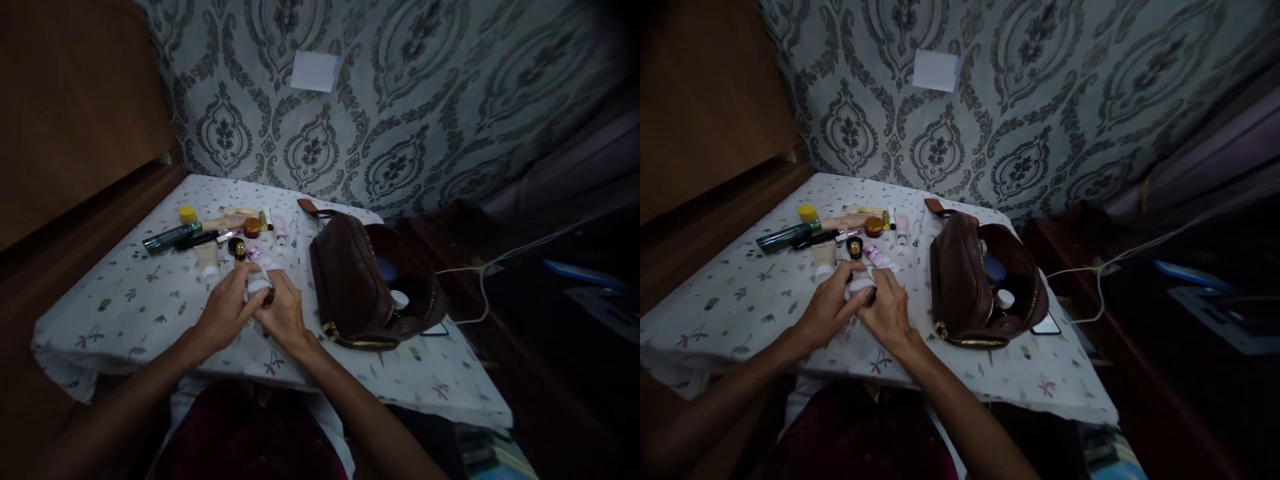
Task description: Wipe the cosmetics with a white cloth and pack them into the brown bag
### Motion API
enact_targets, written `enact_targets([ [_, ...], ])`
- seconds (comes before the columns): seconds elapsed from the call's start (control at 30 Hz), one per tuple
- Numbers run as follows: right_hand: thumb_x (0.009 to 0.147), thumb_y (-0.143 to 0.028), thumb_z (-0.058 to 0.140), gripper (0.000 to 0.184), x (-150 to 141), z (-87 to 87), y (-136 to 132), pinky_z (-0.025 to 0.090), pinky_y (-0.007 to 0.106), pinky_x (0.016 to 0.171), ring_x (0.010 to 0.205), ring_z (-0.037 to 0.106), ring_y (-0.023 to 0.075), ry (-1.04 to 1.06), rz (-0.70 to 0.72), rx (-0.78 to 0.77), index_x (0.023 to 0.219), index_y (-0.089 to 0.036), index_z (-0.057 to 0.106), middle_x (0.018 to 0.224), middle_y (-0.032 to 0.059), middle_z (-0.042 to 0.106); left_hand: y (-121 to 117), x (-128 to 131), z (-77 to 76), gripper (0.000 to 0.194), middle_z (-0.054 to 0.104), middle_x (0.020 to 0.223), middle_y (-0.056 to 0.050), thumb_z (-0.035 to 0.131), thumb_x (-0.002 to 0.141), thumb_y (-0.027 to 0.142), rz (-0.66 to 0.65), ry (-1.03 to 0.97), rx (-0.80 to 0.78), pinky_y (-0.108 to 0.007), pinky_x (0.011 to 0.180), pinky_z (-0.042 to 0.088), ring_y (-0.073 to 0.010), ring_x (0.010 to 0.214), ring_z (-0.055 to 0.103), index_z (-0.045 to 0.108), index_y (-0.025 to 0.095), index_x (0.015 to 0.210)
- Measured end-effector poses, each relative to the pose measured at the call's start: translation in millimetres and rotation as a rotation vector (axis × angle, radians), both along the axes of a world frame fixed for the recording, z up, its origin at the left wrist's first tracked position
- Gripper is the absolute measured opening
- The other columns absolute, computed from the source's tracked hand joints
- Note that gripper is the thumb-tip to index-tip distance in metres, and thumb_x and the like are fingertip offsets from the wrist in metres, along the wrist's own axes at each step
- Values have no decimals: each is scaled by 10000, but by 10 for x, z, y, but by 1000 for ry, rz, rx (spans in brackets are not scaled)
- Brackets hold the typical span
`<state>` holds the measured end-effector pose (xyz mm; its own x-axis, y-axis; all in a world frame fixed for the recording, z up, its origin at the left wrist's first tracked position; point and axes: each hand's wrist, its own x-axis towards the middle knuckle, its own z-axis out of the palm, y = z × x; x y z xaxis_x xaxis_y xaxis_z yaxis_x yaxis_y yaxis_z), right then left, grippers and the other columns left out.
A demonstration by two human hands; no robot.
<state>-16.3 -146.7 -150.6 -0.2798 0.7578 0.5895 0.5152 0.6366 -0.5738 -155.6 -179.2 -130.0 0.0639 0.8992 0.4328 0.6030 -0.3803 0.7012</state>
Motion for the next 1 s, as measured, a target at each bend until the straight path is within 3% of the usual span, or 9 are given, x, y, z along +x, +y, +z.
enact_targets([
  [0.17,713,-156,570,221,-4,-5,-108,511,278,649,676,578,166,57,48,-32,928,-207,581,848,30,630,-11,-43,117,194,666,987,-47,510,945,383,-34,-163,-88,-322,859,475,-221,937,633,559,211,1021],
  [0.27,706,-214,635,186,-4,10,-125,511,270,640,648,564,150,111,85,-93,881,-212,574,807,7,611,30,-72,159,269,606,793,2,484,946,447,-17,-305,-158,-277,722,460,-179,762,575,567,206,863],
  [0.4,720,-335,744,323,-15,25,-119,532,277,658,676,584,144,236,136,-180,984,-213,602,884,21,637,104,-60,108,376,519,676,42,577,840,570,59,-618,-303,-245,620,433,-141,641,498,543,204,761],
  [0.6,734,-345,792,403,-11,-8,-97,548,256,670,833,623,158,400,211,-239,1078,-219,623,1017,54,620,127,35,1,462,640,707,11,692,718,632,131,-947,-416,-270,681,491,-176,716,607,613,182,791],
  [0.83,716,-374,817,466,-5,-69,-81,585,300,813,974,659,184,589,272,-481,1129,-240,647,1085,48,602,112,59,29,503,682,645,-10,664,732,651,139,-1019,-537,-269,515,459,-203,626,648,685,170,879],
  [1.0,649,-396,859,555,-13,-137,-74,617,336,762,911,686,195,750,321,-716,1136,-245,640,1127,54,628,91,15,-78,450,671,713,6,659,775,630,181,-917,-415,-254,608,497,-175,691,625,657,182,822],
])
